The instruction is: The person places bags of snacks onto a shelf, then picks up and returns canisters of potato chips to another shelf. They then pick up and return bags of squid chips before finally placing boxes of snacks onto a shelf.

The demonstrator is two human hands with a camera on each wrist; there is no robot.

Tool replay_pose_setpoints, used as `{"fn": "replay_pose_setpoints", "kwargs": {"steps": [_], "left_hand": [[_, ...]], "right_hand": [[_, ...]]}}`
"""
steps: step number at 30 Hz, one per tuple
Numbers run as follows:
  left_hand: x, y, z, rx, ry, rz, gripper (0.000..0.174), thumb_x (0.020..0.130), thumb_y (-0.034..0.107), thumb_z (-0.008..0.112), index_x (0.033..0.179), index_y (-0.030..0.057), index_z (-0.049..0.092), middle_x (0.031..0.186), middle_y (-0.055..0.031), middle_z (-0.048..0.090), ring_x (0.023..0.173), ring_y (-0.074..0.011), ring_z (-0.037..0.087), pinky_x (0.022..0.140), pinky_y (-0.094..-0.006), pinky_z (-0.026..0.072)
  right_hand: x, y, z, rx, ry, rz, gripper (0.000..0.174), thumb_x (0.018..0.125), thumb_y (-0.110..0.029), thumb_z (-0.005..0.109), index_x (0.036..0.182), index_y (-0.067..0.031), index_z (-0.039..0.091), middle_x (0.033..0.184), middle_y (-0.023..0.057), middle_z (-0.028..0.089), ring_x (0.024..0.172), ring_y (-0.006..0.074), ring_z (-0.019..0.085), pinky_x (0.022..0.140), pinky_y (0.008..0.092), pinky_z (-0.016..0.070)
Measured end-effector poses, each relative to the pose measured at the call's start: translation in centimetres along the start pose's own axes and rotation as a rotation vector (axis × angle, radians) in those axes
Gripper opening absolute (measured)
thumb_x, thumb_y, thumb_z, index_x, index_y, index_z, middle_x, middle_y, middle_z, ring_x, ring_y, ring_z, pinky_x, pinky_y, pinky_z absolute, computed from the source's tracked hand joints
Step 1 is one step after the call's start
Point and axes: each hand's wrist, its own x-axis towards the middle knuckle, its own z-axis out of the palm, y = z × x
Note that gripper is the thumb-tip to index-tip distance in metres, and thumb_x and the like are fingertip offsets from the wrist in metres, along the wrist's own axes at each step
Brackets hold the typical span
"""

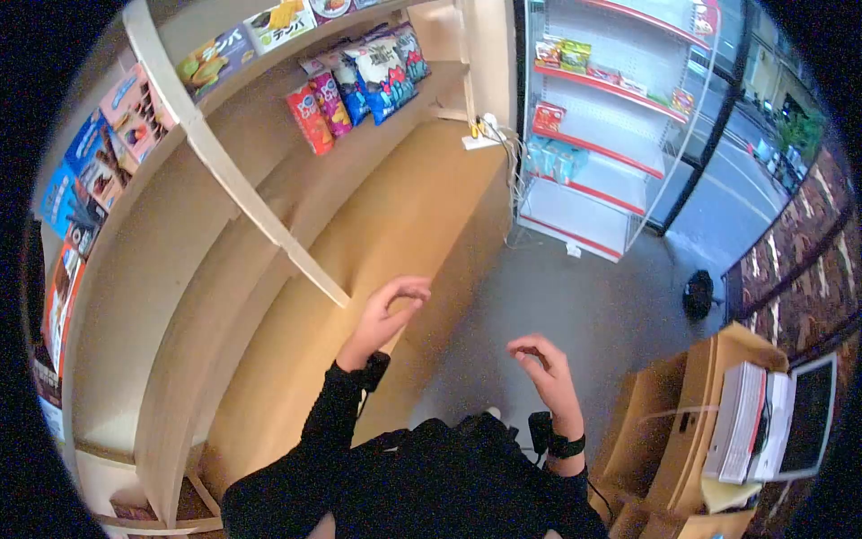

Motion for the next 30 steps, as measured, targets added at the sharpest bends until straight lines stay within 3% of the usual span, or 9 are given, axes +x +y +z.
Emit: {"fn": "replay_pose_setpoints", "kwargs": {"steps": [6, 8, 13, 19, 21, 23, 26, 28, 30], "left_hand": [[4.4, -3.8, -1.8, 0.073, 0.144, -0.039, 0.035, 0.084, -0.001, 0.056, 0.118, 0.0029, 0.049, 0.102, -0.0052, 0.057, 0.095, -0.0146, 0.057, 0.086, -0.0291, 0.0439], [6.4, -5.0, -3.7, 0.068, 0.324, -0.07, 0.034, 0.084, -0.002, 0.054, 0.118, 0.004, 0.049, 0.101, -0.0048, 0.056, 0.095, -0.0154, 0.057, 0.085, -0.0285, 0.0439], [10.2, -6.3, -6.8, 0.034, 0.489, -0.17, 0.039, 0.083, -0.005, 0.05, 0.121, 0.0045, 0.046, 0.106, -0.0043, 0.052, 0.098, -0.0143, 0.052, 0.088, -0.0284, 0.0424], [16.9, -7.4, -12.7, 0.119, 0.76, -0.054, 0.046, 0.083, 0.002, 0.056, 0.127, 0.0035, 0.04, 0.116, -0.0077, 0.048, 0.109, -0.0185, 0.048, 0.092, -0.0311, 0.0399], [19.7, -8.3, -17.7, 0.408, 0.768, 0.106, 0.061, 0.078, 0.008, 0.064, 0.131, 0.0029, 0.034, 0.125, -0.0107, 0.04, 0.118, -0.0227, 0.042, 0.094, -0.035, 0.0396], [22.8, -10.5, -22.8, 0.553, 1.005, 0.073, 0.073, 0.073, 0.009, 0.071, 0.133, 0.0024, 0.03, 0.13, -0.0138, 0.035, 0.121, -0.0247, 0.039, 0.095, -0.0376, 0.0394], [27.1, -10.5, -26.0, 0.768, 1.195, 0.011, 0.079, 0.071, 0.008, 0.073, 0.134, 0.0008, 0.025, 0.136, -0.0169, 0.026, 0.118, -0.0269, 0.042, 0.091, -0.037, 0.0432], [29.9, -10.3, -27.0, 0.189, 1.293, 0.064, 0.076, 0.069, 0.008, 0.075, 0.13, -0.0001, 0.03, 0.126, -0.0174, 0.04, 0.104, -0.0246, 0.052, 0.083, -0.0345, 0.0484], [30.1, -12.3, -29.7, 0.116, 1.192, 0.022, 0.069, 0.069, 0.008, 0.075, 0.125, 0.0003, 0.035, 0.118, -0.0143, 0.048, 0.096, -0.022, 0.056, 0.078, -0.033, 0.0498]], "right_hand": [[7.0, 2.2, -2.8, 0.091, -0.145, 0.171, 0.014, 0.084, -0.006, 0.054, 0.095, -0.0004, 0.061, 0.093, 0.0045, 0.062, 0.089, 0.0134, 0.056, 0.082, 0.027, 0.0431], [9.0, 3.3, -3.3, 0.116, -0.164, 0.191, 0.014, 0.084, -0.006, 0.054, 0.095, -0.0001, 0.06, 0.093, 0.0046, 0.062, 0.089, 0.0132, 0.056, 0.082, 0.0268, 0.0428], [14.7, 5.5, -4.3, 0.196, -0.221, 0.267, 0.014, 0.084, -0.003, 0.053, 0.096, -0.0005, 0.059, 0.095, 0.0066, 0.062, 0.092, 0.0153, 0.057, 0.083, 0.0283, 0.0432], [24.7, 5.6, -5.2, 0.104, -0.245, 0.21, 0.014, 0.084, -0.005, 0.053, 0.095, 0.0001, 0.06, 0.093, 0.0064, 0.062, 0.091, 0.0148, 0.057, 0.082, 0.0274, 0.0431], [27.8, 5.0, -5.6, 0.07, -0.268, 0.153, 0.014, 0.083, -0.005, 0.054, 0.094, 0.0005, 0.06, 0.091, 0.0056, 0.062, 0.09, 0.0142, 0.057, 0.08, 0.0266, 0.0432], [30.8, 4.6, -6.3, -0.011, -0.294, 0.058, 0.014, 0.083, -0.005, 0.054, 0.094, 0.0008, 0.06, 0.092, 0.0064, 0.062, 0.09, 0.0147, 0.057, 0.081, 0.0268, 0.0429], [33.5, 4.6, -6.8, 0.057, -0.258, 0.131, 0.014, 0.083, -0.004, 0.055, 0.095, 0.0011, 0.06, 0.094, 0.0069, 0.061, 0.091, 0.0158, 0.057, 0.082, 0.0273, 0.0429], [35.2, 6.1, -7.3, 0.121, -0.302, 0.167, 0.014, 0.083, -0.004, 0.054, 0.095, 0.0012, 0.059, 0.095, 0.0068, 0.061, 0.091, 0.0159, 0.057, 0.083, 0.0272, 0.0427], [36.9, 8.0, -7.6, 0.155, -0.324, 0.25, 0.014, 0.085, -0.003, 0.053, 0.097, 0.0012, 0.059, 0.095, 0.0065, 0.061, 0.091, 0.0156, 0.057, 0.083, 0.0264, 0.0426]]}}
